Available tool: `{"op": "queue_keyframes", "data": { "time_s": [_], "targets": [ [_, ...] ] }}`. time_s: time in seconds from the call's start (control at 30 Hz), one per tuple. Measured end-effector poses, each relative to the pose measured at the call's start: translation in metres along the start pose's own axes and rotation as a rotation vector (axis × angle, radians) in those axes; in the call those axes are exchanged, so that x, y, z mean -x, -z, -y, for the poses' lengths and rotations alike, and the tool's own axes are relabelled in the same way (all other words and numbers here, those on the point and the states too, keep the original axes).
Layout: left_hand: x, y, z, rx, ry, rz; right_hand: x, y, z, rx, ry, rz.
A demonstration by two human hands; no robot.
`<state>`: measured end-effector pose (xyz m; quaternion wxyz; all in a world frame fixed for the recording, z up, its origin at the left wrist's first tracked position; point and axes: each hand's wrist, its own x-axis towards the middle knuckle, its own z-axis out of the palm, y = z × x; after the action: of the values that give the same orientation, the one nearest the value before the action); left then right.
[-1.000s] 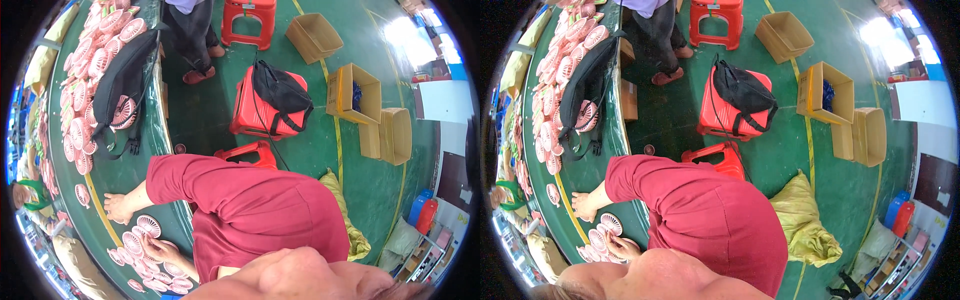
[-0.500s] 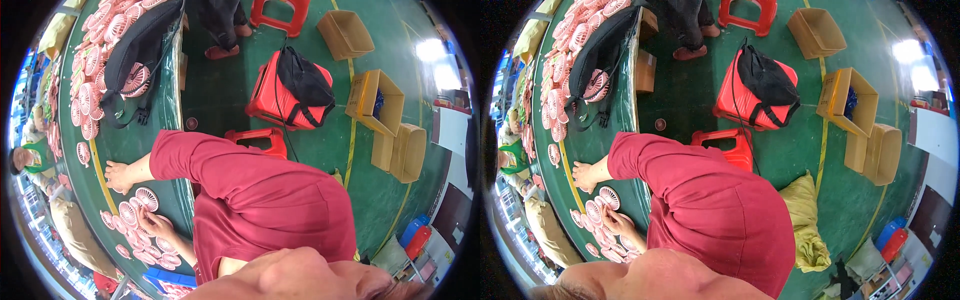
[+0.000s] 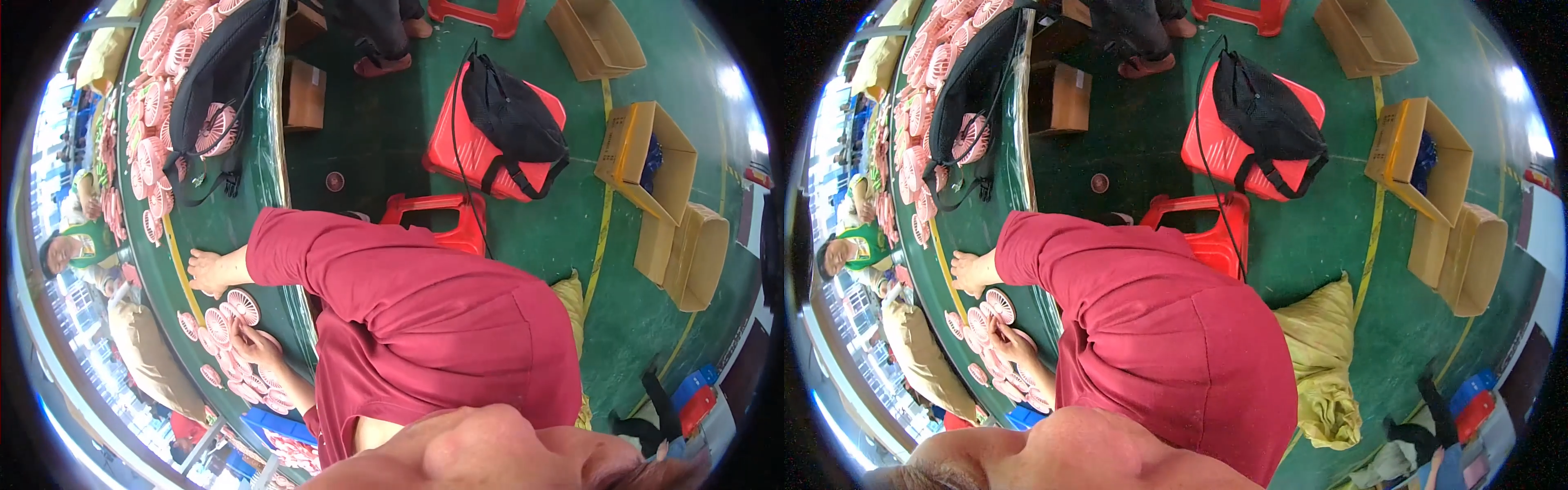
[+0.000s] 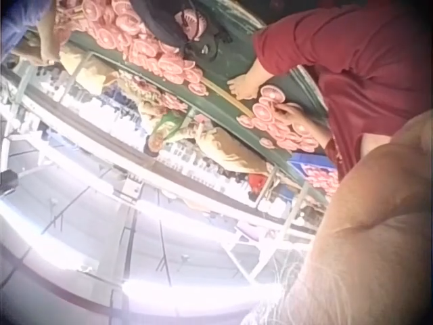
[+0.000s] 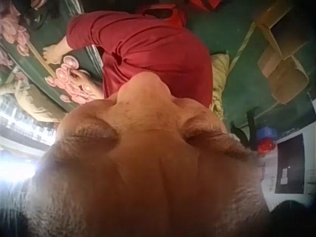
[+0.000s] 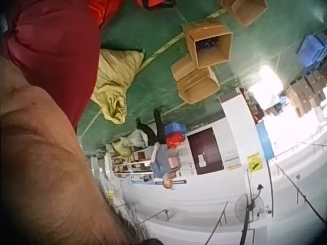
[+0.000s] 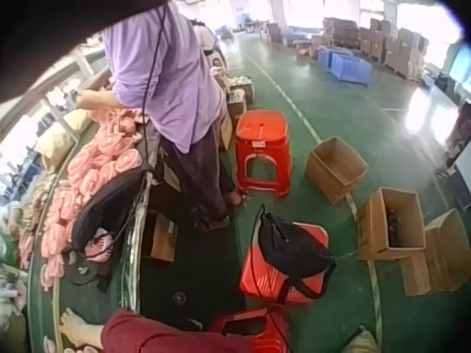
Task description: The person assembles small portable fans by attaching the grilles and covers together over the fan blades by hand, then placing the assembled fans into a box.
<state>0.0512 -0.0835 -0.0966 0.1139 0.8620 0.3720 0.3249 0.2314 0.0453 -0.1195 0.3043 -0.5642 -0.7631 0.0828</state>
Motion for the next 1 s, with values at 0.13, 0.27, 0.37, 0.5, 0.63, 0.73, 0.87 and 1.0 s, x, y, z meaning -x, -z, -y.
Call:
{"op": "queue_keyframes", "data": {
  "time_s": [0.13,0.27,0.37,0.5,0.63,0.73,0.87,1.0],
  "targets": [
    [0.001,0.002,0.001,-0.055,0.005,0.024,0.009,0.001,0.003,-0.037,-0.008,-0.025],
    [0.002,0.004,0.005,-0.057,-0.038,0.02,0.015,0.003,0.006,-0.039,-0.014,-0.05],
    [0.002,0.004,0.004,-0.085,-0.027,0.025,0.022,0.005,0.009,-0.039,-0.043,-0.104],
    [0.0,0.003,-0.005,-0.101,0.005,0.036,0.027,0.007,0.009,-0.041,-0.063,-0.124],
    [0.0,0.004,-0.004,-0.119,-0.009,0.033,0.026,0.007,0.009,-0.032,-0.061,-0.117],
    [-0.001,0.003,-0.003,-0.118,-0.021,0.024,0.026,0.008,0.007,-0.018,-0.053,-0.115],
    [0.0,0.002,-0.003,-0.008,0.031,-0.008,0.027,0.01,0.008,-0.017,-0.035,-0.104],
    [0.001,0.0,-0.007,0.0,0.053,0.009,0.03,0.01,0.005,-0.032,-0.027,-0.105]
  ]
}}
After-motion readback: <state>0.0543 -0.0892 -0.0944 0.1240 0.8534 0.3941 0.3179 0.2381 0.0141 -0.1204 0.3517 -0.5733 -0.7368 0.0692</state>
